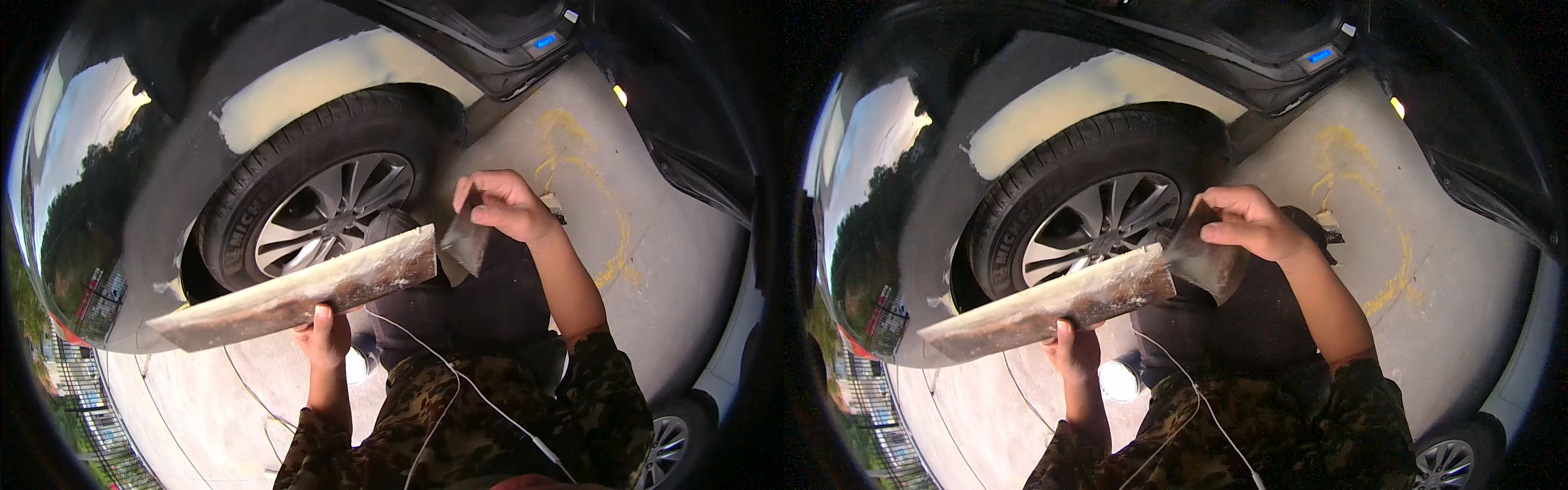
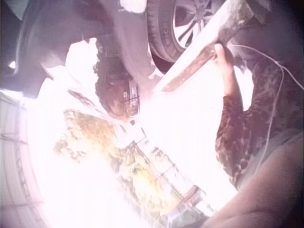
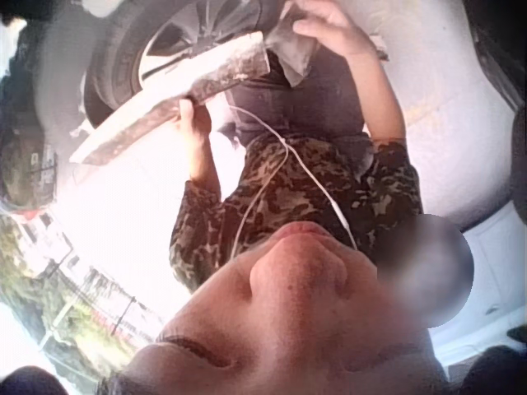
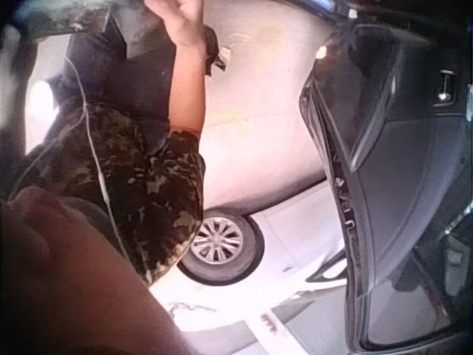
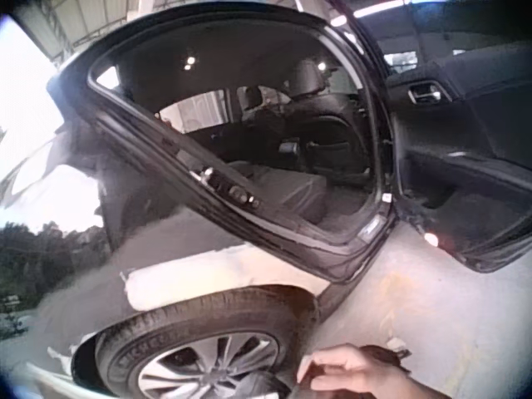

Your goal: The person applies body filler to the rear wheel arch of a black car using a small putty knife and a larger spreader. They repeatedly scoop filler from a container, spread it over the damaged area, and smooth the surface while kneeling beside the vehicle.

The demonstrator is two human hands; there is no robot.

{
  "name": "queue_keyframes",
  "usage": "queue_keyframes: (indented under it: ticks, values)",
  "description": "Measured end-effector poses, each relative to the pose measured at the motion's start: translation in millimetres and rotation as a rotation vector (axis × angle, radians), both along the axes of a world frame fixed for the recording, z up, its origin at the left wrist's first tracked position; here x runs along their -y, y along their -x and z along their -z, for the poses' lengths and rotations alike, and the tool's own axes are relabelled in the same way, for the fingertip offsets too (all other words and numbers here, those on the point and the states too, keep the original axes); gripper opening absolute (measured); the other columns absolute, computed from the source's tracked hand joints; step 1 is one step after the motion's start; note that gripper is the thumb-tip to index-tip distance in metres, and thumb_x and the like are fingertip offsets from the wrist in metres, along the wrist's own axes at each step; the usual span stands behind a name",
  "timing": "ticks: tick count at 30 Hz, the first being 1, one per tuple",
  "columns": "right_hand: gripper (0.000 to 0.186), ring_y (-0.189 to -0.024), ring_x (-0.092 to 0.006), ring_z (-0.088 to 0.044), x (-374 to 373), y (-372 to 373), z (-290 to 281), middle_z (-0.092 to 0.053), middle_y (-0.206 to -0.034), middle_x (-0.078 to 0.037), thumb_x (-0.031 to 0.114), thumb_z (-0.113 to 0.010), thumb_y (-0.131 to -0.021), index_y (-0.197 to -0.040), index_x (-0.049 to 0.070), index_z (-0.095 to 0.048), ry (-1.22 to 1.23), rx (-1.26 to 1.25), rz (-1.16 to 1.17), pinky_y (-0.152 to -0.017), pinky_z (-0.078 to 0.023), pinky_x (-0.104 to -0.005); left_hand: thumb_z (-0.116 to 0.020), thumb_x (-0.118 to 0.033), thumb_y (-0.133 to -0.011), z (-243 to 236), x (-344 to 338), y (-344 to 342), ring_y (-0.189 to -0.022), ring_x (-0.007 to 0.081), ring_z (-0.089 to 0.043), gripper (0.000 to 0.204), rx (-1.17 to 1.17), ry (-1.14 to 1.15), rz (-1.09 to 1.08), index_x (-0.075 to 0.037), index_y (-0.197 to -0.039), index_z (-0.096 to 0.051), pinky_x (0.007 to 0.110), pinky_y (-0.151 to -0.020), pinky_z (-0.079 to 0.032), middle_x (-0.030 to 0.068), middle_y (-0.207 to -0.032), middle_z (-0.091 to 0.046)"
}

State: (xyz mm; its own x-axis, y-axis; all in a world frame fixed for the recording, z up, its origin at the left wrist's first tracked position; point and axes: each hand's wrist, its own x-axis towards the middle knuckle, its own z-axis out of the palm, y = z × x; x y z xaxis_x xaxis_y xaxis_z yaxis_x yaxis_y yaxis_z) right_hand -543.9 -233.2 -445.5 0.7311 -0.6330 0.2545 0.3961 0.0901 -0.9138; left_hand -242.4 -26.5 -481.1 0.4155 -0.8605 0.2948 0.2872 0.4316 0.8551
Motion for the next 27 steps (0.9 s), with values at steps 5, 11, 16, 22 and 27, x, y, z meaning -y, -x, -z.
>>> queue_keyframes:
  ticks: [5,11,16,22,27]
  values:
    - [0.018,-0.089,-0.007,-0.059,1.2,-6.4,1.4,-0.064,-0.094,-0.001,0.011,-0.071,-0.097,-0.109,-0.001,-0.066,0.358,-0.329,0.157,-0.076,-0.048,-0.0277,-0.064,-0.013,-0.101,0.6,-9.3,-3.3,-0.123,0.0324,-0.064,0.044,-0.12,0.012,0.016,-0.009,-0.144,-0.054,0.052,-0.092,-0.062,0.0141,-0.138,-0.062]
    - [0.021,-0.083,-0.0079,-0.054,24.3,10.7,21.4,-0.063,-0.086,-0.003,0.015,-0.068,-0.099,-0.105,-0.004,-0.063,0.233,-0.531,0.648,-0.076,-0.049,-0.0298,-0.064,-0.022,-0.104,-9.1,-20.5,-22.6,-0.126,0.0288,-0.062,0.045,-0.137,0.081,0.017,-0.008,-0.145,-0.053,0.048,-0.093,-0.06,0.0122,-0.143,-0.06]
    - [0.022,-0.075,-0.0089,-0.052,62.2,5.9,2.8,-0.061,-0.078,-0.009,0.017,-0.069,-0.099,-0.1,-0.004,-0.065,0.291,-0.342,1.201,-0.072,-0.049,-0.0298,-0.066,-0.022,-0.103,-6.3,-21.8,-27.7,-0.126,0.0303,-0.061,0.043,-0.095,0.067,-0.031,-0.008,-0.142,-0.055,0.051,-0.095,-0.059,0.0126,-0.141,-0.061]
    - [0.02,-0.09,-0.0425,-0.069,84.4,-25.1,-34.5,-0.072,-0.1,-0.021,0.012,-0.067,-0.095,-0.109,-0.002,-0.07,0.775,-0.439,1.319,-0.077,-0.055,-0.043,-0.066,-0.02,-0.103,-5.5,-17.5,-29.1,-0.125,0.0305,-0.062,0.044,-0.091,0.066,-0.003,-0.008,-0.143,-0.054,0.051,-0.099,-0.058,0.0134,-0.139,-0.062]
    - [0.018,-0.087,-0.0402,-0.07,85.1,-34.5,-42.0,-0.073,-0.098,-0.017,0.01,-0.067,-0.094,-0.109,0.0,-0.071,0.87,-0.451,1.307,-0.074,-0.055,-0.0446,-0.065,-0.019,-0.103,2.9,-16.1,-30.0,-0.123,0.0305,-0.064,0.044,-0.053,0.054,-0.121,-0.007,-0.143,-0.054,0.049,-0.093,-0.061,0.0151,-0.138,-0.062]
